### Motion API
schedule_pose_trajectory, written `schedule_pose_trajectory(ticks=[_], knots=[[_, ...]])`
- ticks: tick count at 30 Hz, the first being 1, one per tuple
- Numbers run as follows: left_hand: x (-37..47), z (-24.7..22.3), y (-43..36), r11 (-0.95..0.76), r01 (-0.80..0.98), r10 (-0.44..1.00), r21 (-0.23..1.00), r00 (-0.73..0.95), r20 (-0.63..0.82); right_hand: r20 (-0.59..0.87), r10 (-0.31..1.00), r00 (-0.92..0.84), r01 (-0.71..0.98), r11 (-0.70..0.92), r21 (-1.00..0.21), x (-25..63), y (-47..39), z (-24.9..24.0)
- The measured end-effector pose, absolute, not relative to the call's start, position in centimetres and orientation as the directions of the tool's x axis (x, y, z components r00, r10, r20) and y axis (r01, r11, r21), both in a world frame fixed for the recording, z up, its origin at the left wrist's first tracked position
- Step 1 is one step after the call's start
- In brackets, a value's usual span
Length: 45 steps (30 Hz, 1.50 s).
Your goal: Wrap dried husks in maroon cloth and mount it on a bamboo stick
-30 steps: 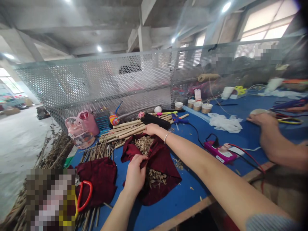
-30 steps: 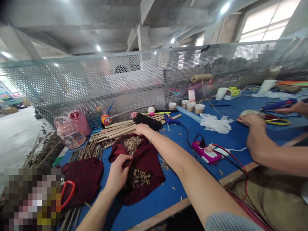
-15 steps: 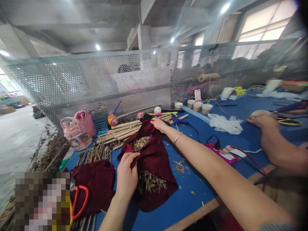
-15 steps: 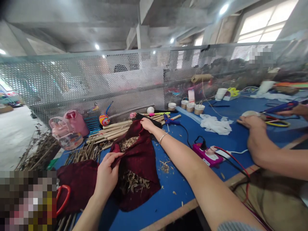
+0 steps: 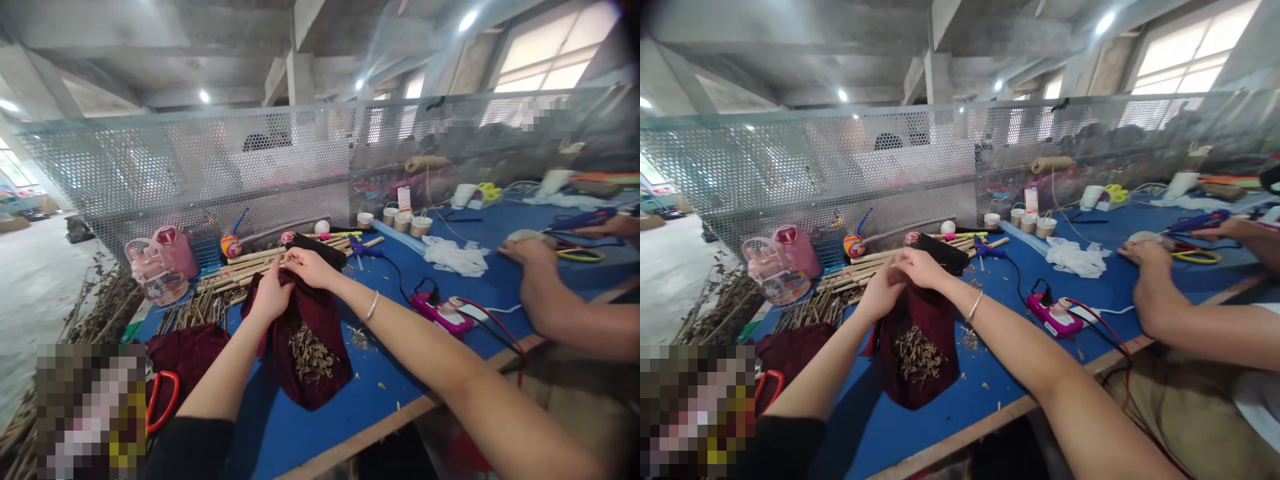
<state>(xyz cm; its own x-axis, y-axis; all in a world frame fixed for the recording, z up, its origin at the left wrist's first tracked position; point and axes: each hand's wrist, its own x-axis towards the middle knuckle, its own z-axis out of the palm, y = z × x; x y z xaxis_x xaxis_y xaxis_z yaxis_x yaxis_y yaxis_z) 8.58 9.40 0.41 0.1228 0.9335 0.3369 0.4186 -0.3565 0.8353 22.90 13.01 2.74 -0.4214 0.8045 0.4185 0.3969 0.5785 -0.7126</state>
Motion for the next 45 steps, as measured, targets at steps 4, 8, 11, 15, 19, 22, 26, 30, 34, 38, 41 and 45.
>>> schedule_pose_trajectory(ticks=[4,8,11,15,19,22,26,30,34,38,41,45], knots=[[8.9,1.4,10.7,-0.382,0.511,0.920,0.771,0.294,0.260,0.418,0.842,-0.340,0.412,0.533,-0.739,23.7,10.9,2.2],[8.5,2.0,10.7,-0.291,0.559,0.957,0.776,0.172,0.235,0.600,0.759,-0.253,0.616,0.605,-0.505,25.6,4.8,2.1],[8.4,1.9,10.6,-0.179,0.570,0.981,0.802,0.042,0.189,0.472,0.824,-0.314,0.697,0.538,-0.474,25.3,-0.9,0.3],[8.1,1.6,10.3,-0.137,0.538,0.987,0.832,0.000,0.162,0.285,0.876,-0.390,0.825,0.470,-0.315,23.3,-4.9,-3.5],[7.3,1.6,9.3,-0.191,0.464,0.981,0.865,0.075,0.177,0.313,0.847,-0.430,0.813,0.513,-0.274,23.0,-4.0,-3.9],[6.7,1.7,8.2,-0.284,0.391,0.950,0.875,0.240,0.201,0.491,0.810,-0.320,0.820,0.496,-0.285,23.5,-1.6,-2.0],[6.8,1.5,6.8,-0.371,0.353,0.894,0.859,0.384,0.228,0.645,0.719,-0.261,0.793,0.540,-0.281,23.6,2.4,-0.4],[7.5,0.9,5.9,-0.392,0.464,0.910,0.794,0.321,0.262,0.513,0.787,-0.343,0.634,0.597,-0.492,23.0,5.6,-1.3],[7.2,1.1,4.8,-0.405,0.504,0.907,0.763,0.324,0.268,0.515,0.823,-0.237,0.481,0.561,-0.674,23.1,6.5,-2.9],[3.4,0.8,2.9,-0.317,0.468,0.940,0.825,0.038,0.339,0.514,0.851,-0.106,0.359,0.514,-0.779,24.5,7.2,-3.7],[0.1,-0.8,1.1,-0.194,0.754,0.914,0.628,-0.095,0.395,0.481,0.871,-0.096,0.298,0.486,-0.821,25.5,8.0,-4.0],[-0.7,-3.4,-0.2,-0.122,0.948,0.988,0.295,0.087,0.127,0.471,0.876,-0.105,0.239,0.482,-0.843,26.1,8.2,-4.2]])
